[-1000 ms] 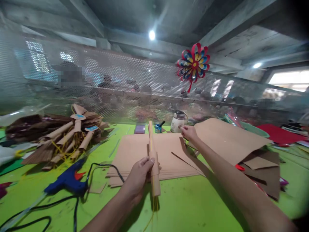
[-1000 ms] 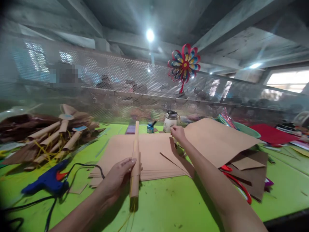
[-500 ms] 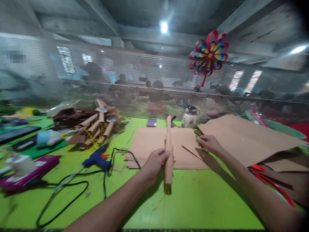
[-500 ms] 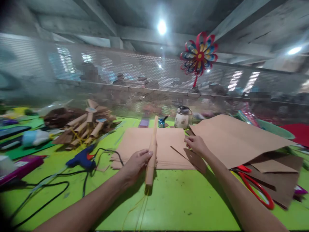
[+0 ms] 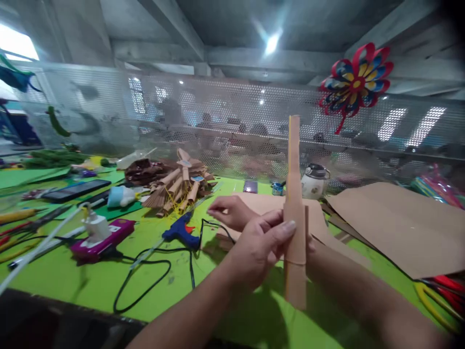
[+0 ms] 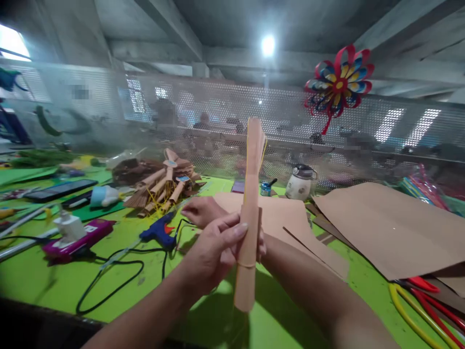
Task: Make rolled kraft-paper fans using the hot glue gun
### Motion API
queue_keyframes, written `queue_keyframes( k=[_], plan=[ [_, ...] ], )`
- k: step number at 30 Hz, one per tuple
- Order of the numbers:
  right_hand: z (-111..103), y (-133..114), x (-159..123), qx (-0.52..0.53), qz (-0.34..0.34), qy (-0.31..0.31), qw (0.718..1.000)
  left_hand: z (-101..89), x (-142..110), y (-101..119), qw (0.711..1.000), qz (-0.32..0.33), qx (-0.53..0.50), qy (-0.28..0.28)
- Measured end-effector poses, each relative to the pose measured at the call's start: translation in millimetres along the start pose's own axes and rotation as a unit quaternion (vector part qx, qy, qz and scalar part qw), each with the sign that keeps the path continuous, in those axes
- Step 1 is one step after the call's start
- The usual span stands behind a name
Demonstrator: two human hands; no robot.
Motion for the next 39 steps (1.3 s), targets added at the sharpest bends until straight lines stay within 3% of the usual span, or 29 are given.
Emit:
queue_keyframes(
  k=[3, 6, 10, 15, 20, 23, 25, 27, 29, 33, 39],
  plan=[
    [41, -19, 35, -0.072, -0.071, -0.097, 0.990, 1.4, -4, 8, 0.999, 0.020, -0.023, -0.007],
    [80, -20, 50, -0.219, -0.063, -0.171, 0.958, 1.9, -6, 17, 0.999, 0.042, -0.033, 0.007],
    [115, -16, 52, -0.244, -0.020, -0.165, 0.955, 0.4, -4, 22, 0.997, 0.054, -0.031, 0.040],
    [121, -14, 52, -0.240, 0.061, -0.135, 0.959, -4.7, 0, 16, 0.998, 0.033, -0.009, 0.060],
    [99, -5, 51, -0.199, 0.107, -0.112, 0.968, 4.9, -6, -1, 0.998, -0.028, 0.043, 0.030],
    [72, -4, 42, -0.008, 0.148, -0.064, 0.987, 15.7, -14, -10, 0.995, -0.068, 0.073, 0.005],
    [50, -5, 31, 0.204, 0.181, -0.038, 0.961, 20.2, -16, -14, 0.992, -0.083, 0.089, -0.018],
    [26, -6, 17, 0.381, 0.183, -0.033, 0.906, 21.4, -17, -17, 0.989, -0.091, 0.105, -0.041],
    [1, -3, 2, 0.474, 0.155, -0.021, 0.867, 20.5, -17, -20, 0.986, -0.096, 0.120, -0.059],
    [-41, 12, -28, 0.513, 0.154, 0.019, 0.844, 17.3, -16, -25, 0.983, -0.106, 0.130, -0.081],
    [-82, 19, -67, 0.449, 0.214, 0.126, 0.859, 12.1, -16, -24, 0.981, -0.111, 0.143, -0.076]
  ],
)
Point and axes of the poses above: each hand's wrist, its own x-axis towards the middle knuckle, its own z-axis out of the palm, y = z × x, the point moved 2 cm from there along x, towards the middle knuckle, and after that the axes turned 2 degrees about z, right-handed, at the moved point
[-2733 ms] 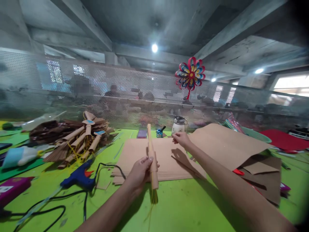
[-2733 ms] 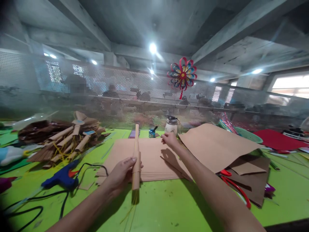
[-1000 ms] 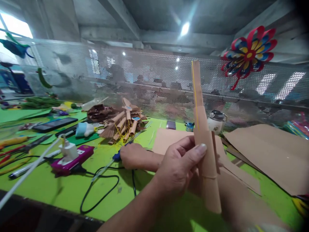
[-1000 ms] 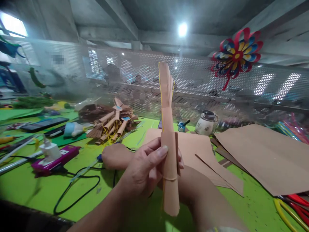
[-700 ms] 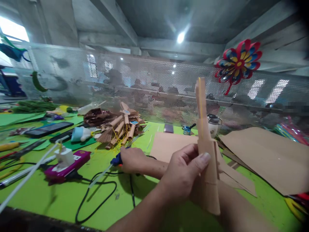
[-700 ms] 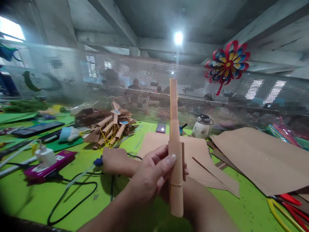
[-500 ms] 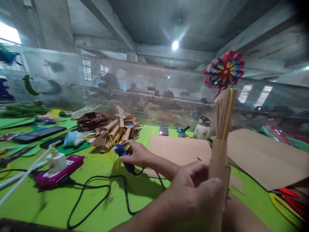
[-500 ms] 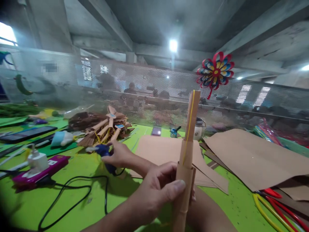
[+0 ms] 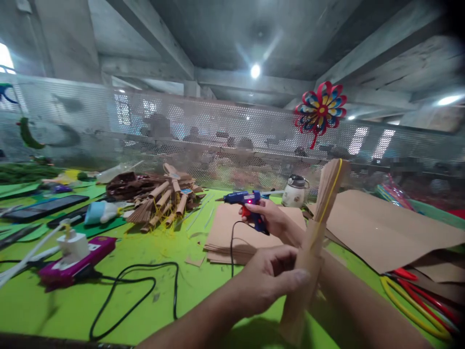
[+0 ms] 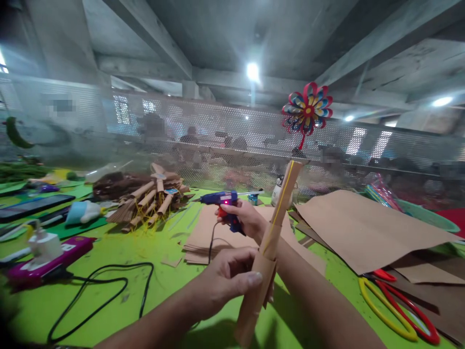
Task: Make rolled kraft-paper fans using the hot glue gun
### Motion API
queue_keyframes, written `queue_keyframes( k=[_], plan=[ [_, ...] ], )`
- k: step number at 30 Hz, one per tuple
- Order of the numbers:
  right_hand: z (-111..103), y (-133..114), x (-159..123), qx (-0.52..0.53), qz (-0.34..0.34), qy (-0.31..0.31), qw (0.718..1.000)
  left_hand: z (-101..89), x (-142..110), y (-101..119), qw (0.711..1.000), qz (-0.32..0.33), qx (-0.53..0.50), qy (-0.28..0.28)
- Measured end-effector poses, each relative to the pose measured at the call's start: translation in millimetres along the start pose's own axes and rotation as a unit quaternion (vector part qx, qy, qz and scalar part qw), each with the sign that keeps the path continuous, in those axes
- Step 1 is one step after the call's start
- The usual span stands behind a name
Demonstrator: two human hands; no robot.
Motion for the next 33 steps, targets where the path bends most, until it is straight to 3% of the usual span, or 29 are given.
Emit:
queue_keyframes(
  k=[8, 11, 16, 21, 25, 33],
  plan=[
    [-65, -17, -40, -0.013, -0.032, 0.158, 0.987, -8.7, 2, 5, 1.000, 0.006, 0.003, 0.002],
    [-93, -19, -62, -0.017, -0.020, 0.210, 0.977, -18.9, 7, 7, 0.998, 0.022, -0.018, 0.058],
    [-123, -20, -90, -0.073, -0.043, 0.255, 0.963, -43.4, 20, 9, 0.975, 0.052, -0.071, 0.202],
    [-126, -10, -96, -0.112, -0.073, 0.238, 0.962, -65.7, 28, -2, 0.952, 0.020, -0.039, 0.302],
    [-118, -9, -108, -0.228, -0.045, 0.189, 0.954, -75.6, 31, -10, 0.939, -0.001, -0.020, 0.344],
    [-102, -21, -134, -0.415, -0.046, 0.172, 0.892, -72.7, 33, -13, 0.951, -0.046, 0.003, 0.304]
  ],
)
Point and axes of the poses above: each hand's wrist, its own x-axis towards the middle knuckle, its own z-axis out of the palm, y = z × x, the point moved 2 cm from there along x, towards the middle knuckle, and after that the axes turned 2 degrees about z, right-handed, at the moved point
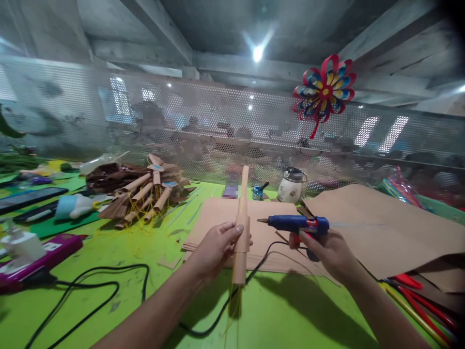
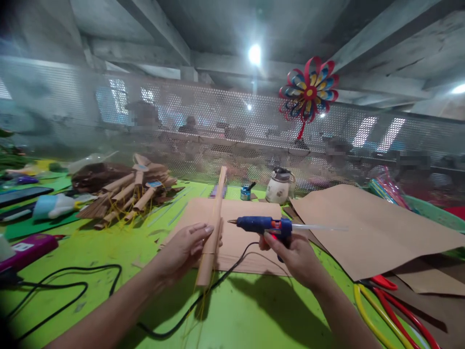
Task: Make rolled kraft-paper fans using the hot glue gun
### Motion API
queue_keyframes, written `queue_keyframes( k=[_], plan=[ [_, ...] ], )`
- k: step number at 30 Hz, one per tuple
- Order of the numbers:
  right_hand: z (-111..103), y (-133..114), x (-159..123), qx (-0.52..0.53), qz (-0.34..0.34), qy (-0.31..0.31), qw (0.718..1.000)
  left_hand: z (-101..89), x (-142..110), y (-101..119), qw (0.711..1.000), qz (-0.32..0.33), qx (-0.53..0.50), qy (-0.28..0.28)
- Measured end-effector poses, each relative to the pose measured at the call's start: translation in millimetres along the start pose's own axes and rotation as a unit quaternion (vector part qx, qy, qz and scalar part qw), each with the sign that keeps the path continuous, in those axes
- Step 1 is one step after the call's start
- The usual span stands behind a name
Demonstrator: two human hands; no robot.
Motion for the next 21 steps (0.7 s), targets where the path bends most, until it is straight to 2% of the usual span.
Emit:
queue_keyframes(
  k=[5, 13, 21],
  plan=[
    [2, -1, -4, -0.031, -0.051, 0.011, 0.998, 1.1, -1, -1, 1.000, -0.008, 0.008, -0.015],
    [3, -5, -8, -0.057, -0.063, 0.031, 0.996, 2.6, -2, -6, 0.998, 0.006, 0.016, -0.058],
    [4, -14, -10, -0.100, -0.065, 0.024, 0.993, 1.6, -2, -9, 0.996, 0.011, -0.003, -0.092]
  ],
)
Point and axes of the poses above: each hand's wrist, its own x-axis towards the middle knuckle, its own z-axis out of the palm, y = z × x, the point moved 2 cm from there along x, towards the middle knuckle, and after that the axes turned 2 degrees about z, right-handed, at the moved point
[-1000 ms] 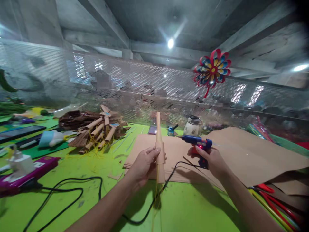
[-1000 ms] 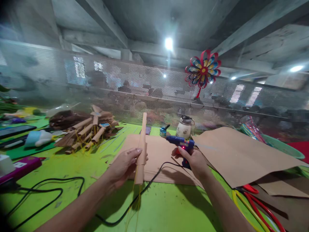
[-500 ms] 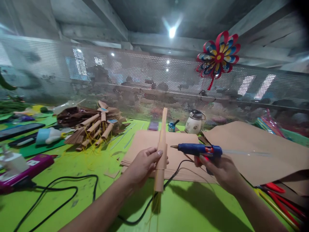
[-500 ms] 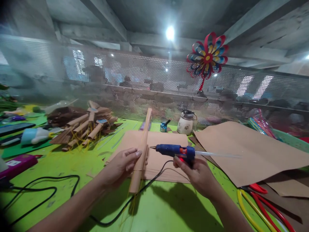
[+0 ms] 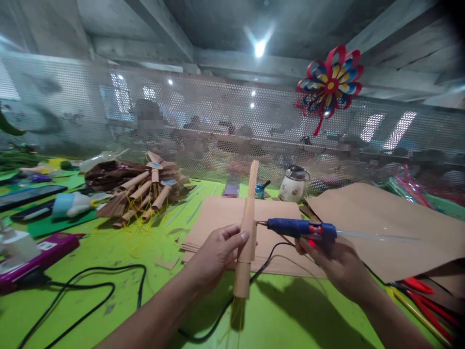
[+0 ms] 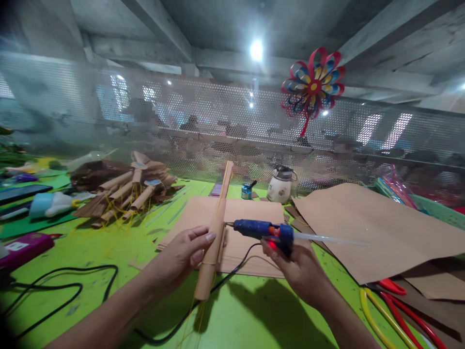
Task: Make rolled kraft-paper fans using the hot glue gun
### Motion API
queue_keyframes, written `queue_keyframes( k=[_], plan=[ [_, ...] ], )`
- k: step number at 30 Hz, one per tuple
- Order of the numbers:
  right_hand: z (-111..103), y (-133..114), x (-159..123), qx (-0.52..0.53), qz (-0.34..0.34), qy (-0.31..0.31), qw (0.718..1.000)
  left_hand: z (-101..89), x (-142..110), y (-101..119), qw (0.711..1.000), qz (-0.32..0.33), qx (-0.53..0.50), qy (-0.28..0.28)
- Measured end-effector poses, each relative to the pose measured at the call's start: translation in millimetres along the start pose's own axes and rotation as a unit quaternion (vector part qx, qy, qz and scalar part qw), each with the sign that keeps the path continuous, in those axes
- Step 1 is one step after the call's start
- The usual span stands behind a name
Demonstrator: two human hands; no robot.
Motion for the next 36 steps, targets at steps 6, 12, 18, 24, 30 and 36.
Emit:
queue_keyframes(
  k=[6, 12, 18, 24, 30, 36],
  plan=[
    [1.2, 1.5, -1.0, -0.002, -0.007, 0.010, 1.000, 1.7, -0.5, 0.7, 1.000, 0.003, -0.009, -0.014],
    [3.2, 5.1, -2.5, -0.011, -0.017, 0.022, 1.000, 0.5, -0.2, 0.1, 1.000, 0.001, -0.012, -0.010],
    [1.6, 3.0, -1.9, -0.023, -0.031, 0.027, 0.999, 1.5, 1.0, 1.1, 1.000, 0.003, -0.027, -0.007],
    [0.2, 3.9, -3.3, -0.046, -0.023, 0.010, 0.999, 2.5, -0.8, 2.3, 1.000, 0.004, -0.027, 0.010],
    [-2.9, -0.2, -4.6, -0.059, -0.042, 0.006, 0.997, 4.3, -1.4, 5.5, 0.999, 0.001, -0.032, 0.017],
    [-1.3, -1.4, -6.9, -0.052, -0.049, 0.025, 0.997, 3.6, -0.8, 4.5, 0.999, 0.005, -0.032, 0.011]
  ],
)
Point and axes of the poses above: each hand's wrist, its own x-axis towards the middle knuckle, its own z-axis out of the palm, y = z × x, the point moved 2 cm from there along x, towards the middle knuckle, and after that the axes turned 2 degrees about z, right-handed, at the moved point
